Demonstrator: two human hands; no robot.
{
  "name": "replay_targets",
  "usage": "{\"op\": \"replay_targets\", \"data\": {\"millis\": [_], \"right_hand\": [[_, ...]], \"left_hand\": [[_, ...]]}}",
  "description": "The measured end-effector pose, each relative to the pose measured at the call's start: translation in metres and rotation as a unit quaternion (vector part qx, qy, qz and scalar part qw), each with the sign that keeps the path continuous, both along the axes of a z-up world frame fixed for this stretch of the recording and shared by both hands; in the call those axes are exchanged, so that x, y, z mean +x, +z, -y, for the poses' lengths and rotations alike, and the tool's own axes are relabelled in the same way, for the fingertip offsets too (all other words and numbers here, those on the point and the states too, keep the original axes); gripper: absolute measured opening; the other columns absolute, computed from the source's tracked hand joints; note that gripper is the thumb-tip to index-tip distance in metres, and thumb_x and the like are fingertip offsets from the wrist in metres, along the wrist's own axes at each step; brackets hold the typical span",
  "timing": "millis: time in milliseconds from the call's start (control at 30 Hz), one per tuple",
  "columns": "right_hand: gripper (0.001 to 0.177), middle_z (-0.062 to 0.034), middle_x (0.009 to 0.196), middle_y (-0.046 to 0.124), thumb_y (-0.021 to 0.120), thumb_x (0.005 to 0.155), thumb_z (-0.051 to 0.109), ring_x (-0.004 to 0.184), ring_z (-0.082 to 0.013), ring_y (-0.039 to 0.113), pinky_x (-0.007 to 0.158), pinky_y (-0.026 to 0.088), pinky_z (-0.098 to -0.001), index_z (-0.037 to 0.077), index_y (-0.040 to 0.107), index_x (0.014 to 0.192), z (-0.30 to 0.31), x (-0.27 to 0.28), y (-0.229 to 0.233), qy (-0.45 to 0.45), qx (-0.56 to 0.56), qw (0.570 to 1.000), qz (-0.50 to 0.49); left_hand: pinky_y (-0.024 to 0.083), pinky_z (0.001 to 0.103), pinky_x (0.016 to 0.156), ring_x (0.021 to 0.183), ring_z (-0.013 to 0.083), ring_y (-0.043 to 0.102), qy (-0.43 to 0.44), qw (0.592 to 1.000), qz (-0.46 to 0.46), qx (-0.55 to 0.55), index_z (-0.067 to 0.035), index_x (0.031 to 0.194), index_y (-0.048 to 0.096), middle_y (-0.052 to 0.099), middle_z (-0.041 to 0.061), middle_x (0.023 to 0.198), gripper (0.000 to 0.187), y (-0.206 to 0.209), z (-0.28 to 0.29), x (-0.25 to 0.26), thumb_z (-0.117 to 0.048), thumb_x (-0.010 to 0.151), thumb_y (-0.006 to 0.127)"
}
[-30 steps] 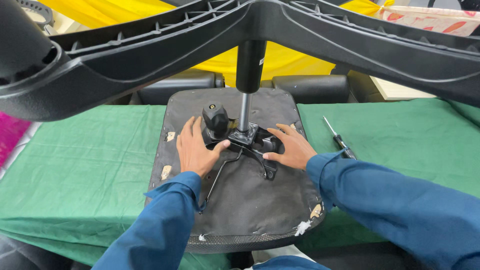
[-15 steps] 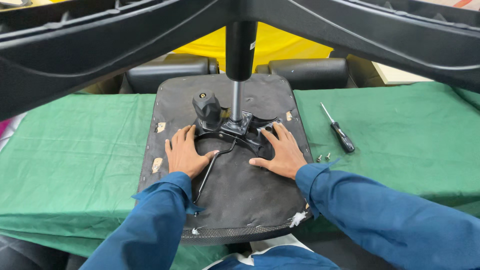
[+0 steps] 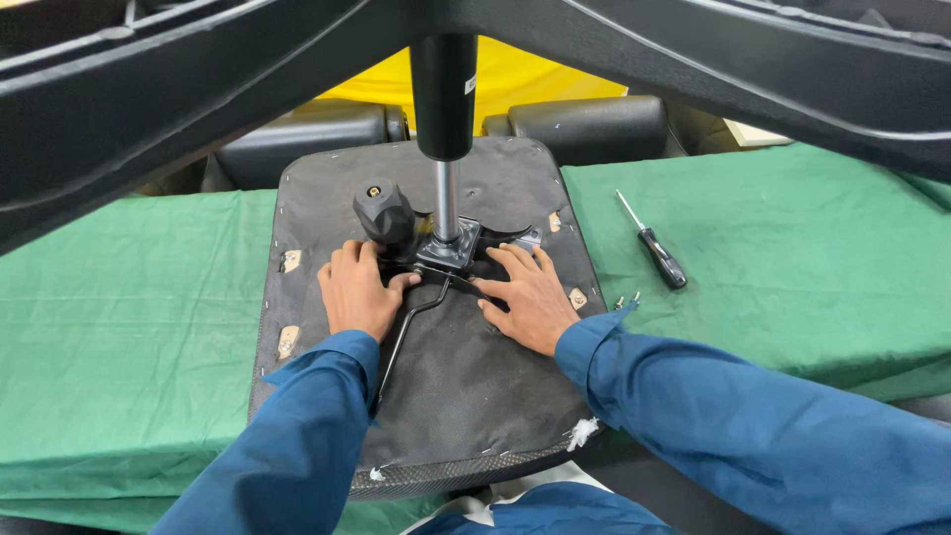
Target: The person uses a screwdriver to fasten screws into the underside of a black chair seat cushion. They then place the chair's gas-lift mechanism onto the seat and secure it with additional screws.
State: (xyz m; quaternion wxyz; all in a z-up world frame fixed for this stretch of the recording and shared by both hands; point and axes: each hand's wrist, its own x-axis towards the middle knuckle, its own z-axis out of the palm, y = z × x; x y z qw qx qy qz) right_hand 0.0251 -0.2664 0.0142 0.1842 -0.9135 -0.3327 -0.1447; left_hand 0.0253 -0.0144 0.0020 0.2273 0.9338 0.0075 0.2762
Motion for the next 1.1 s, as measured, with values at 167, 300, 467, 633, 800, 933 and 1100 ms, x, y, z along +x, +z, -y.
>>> {"op": "replay_targets", "data": {"millis": [167,300,467,633,800,933,1100], "right_hand": [[0.03,-0.0179,0.142,0.054,0.07,0.087,0.023,0.138,-0.0361,0.043,0.117,0.026,-0.0564,0.009,0.077,0.113,-0.002,0.001,0.0,0.026,0.029,0.999,-0.015],[0.029,-0.017,0.141,0.055,0.071,0.087,0.02,0.137,-0.0344,0.045,0.117,0.029,-0.0524,0.008,0.077,0.113,-0.002,0.002,0.001,0.04,0.043,0.998,-0.02],[0.026,-0.0159,0.141,0.056,0.072,0.086,0.019,0.137,-0.0334,0.046,0.117,0.029,-0.0507,0.008,0.078,0.108,-0.001,0.006,0.005,0.053,0.048,0.997,-0.018],[0.025,-0.0162,0.142,0.054,0.073,0.084,0.019,0.138,-0.0344,0.044,0.117,0.027,-0.0517,0.008,0.079,0.105,0.001,0.014,0.007,0.07,0.048,0.996,-0.006],[0.025,-0.0154,0.144,0.052,0.074,0.085,0.021,0.139,-0.0344,0.042,0.117,0.027,-0.0526,0.01,0.079,0.108,0.004,0.028,0.005,0.073,0.035,0.997,0.002],[0.026,-0.0148,0.146,0.052,0.074,0.085,0.021,0.14,-0.0345,0.041,0.117,0.027,-0.0536,0.011,0.079,0.109,0.007,0.039,0.006,0.072,0.026,0.997,0.004],[0.03,-0.0169,0.146,0.05,0.076,0.084,0.025,0.139,-0.0371,0.04,0.115,0.028,-0.0505,0.015,0.079,0.113,0.01,0.043,0.013,0.049,0.017,0.998,-0.035]], "left_hand": [[0.04,0.045,0.096,0.104,0.0275,0.059,0.001,1.0,-0.012,-0.001,-0.012,0.091,0.071,0.065,0.005,0.1,0.036,0.0,0.004,0.0,-0.037,0.072,0.087],[0.038,0.045,0.095,0.103,0.0265,0.059,-0.004,1.0,-0.014,-0.005,-0.012,0.09,0.07,0.065,0.003,0.098,0.033,-0.003,0.004,0.003,-0.037,0.074,0.086],[0.035,0.047,0.096,0.101,0.025,0.06,-0.001,1.0,-0.008,0.005,-0.013,0.09,0.07,0.066,0.003,0.097,0.029,-0.007,0.003,0.004,-0.037,0.078,0.082],[0.034,0.05,0.096,0.102,0.0243,0.061,-0.001,1.0,0.005,0.015,-0.014,0.091,0.069,0.066,0.002,0.098,0.025,-0.01,0.002,0.006,-0.035,0.082,0.078],[0.034,0.049,0.094,0.101,0.024,0.061,0.006,1.0,-0.005,0.019,-0.015,0.093,0.068,0.064,0.002,0.096,0.016,-0.013,0.002,0.01,-0.026,0.084,0.076],[0.034,0.049,0.091,0.101,0.0241,0.06,0.014,1.0,-0.008,-0.004,-0.015,0.092,0.067,0.064,0.001,0.097,0.012,-0.017,0.004,0.011,-0.021,0.083,0.074],[0.034,0.048,0.089,0.101,0.0244,0.059,0.034,0.999,-0.022,-0.006,-0.017,0.092,0.068,0.064,0.001,0.098,0.009,-0.014,0.009,0.008,-0.019,0.084,0.072]]}}
